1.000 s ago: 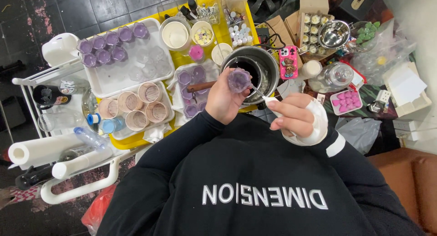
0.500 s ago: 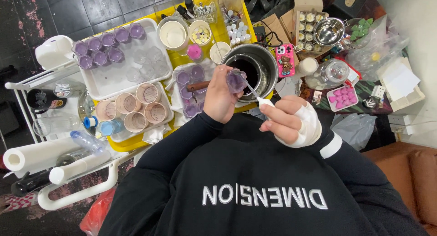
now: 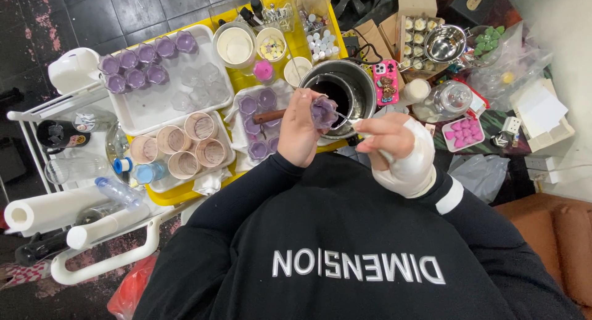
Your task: The person cleans various purple candle molds with a cloth and then inserts wicks into them, using a thermometer to check the wax temperature in a nearby pot.
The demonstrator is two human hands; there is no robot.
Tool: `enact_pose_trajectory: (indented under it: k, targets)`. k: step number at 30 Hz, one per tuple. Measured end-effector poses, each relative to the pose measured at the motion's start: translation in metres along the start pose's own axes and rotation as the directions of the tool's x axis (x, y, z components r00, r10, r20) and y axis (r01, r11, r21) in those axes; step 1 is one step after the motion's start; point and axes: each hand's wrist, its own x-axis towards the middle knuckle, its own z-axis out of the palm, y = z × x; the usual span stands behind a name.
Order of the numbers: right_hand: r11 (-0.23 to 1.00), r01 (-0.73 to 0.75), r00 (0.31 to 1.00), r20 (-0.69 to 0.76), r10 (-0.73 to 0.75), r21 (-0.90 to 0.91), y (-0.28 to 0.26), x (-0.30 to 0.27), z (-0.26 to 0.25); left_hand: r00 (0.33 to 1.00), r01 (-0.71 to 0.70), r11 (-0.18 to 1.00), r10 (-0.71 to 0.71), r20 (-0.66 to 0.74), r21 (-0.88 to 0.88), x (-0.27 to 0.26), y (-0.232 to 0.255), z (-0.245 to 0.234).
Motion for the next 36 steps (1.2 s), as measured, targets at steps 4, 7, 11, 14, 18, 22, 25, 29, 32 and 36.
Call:
enact_pose_trajectory:
  k: [4, 7, 11, 14, 18, 22, 25, 29, 32, 36]
  targets:
    - [0.982, -0.166, 0.983, -0.06, 0.172, 0.093, 0.002, -0.004, -0.006, 0.999, 0.005, 0.999, -0.007, 0.054, 0.032, 0.0, 0.001, -0.002]
    - [0.833, -0.318, 0.908, -0.108, 0.405, 0.452, 0.009, -0.014, -0.003, 0.995, -0.051, 0.996, 0.045, 0.085, 0.074, 0.0, 0.001, 0.0]
    - [0.787, -0.374, 0.85, -0.157, 0.502, 0.491, 0.014, -0.016, 0.0, 0.991, -0.128, 0.981, 0.12, 0.059, 0.145, 0.0, -0.001, 0.003]
    - [0.762, -0.392, 0.818, -0.183, 0.545, 0.516, 0.016, -0.019, 0.001, 0.971, -0.238, 0.947, 0.224, 0.088, 0.218, -0.001, -0.003, 0.004]
    - [0.801, -0.309, 0.876, -0.175, 0.45, 0.513, 0.015, -0.021, 0.0, 0.951, -0.304, 0.944, 0.293, 0.095, 0.13, -0.001, 0.002, 0.014]
    - [0.954, -0.109, 0.981, -0.123, 0.148, 0.278, 0.023, -0.017, -0.016, 0.973, -0.219, 0.967, 0.226, 0.043, -0.132, 0.0, 0.002, 0.014]
    - [0.948, 0.134, 0.991, -0.024, -0.133, 0.288, 0.038, -0.021, -0.025, 0.965, -0.241, 0.957, 0.253, 0.062, -0.163, 0.001, -0.003, 0.012]
    - [0.93, 0.363, 0.929, 0.054, -0.366, 0.056, 0.037, -0.012, -0.031, 0.977, -0.204, 0.946, 0.215, 0.016, -0.253, -0.001, 0.003, 0.022]
    - [0.897, 0.443, 0.894, 0.077, -0.442, 0.008, 0.042, -0.01, -0.033, 0.983, -0.181, 0.94, 0.184, -0.018, -0.29, 0.0, -0.002, 0.02]
    - [0.897, 0.442, 0.893, 0.086, -0.441, 0.006, 0.045, -0.008, -0.035, 0.971, -0.224, 0.929, 0.238, 0.013, -0.296, 0.005, -0.022, 0.005]
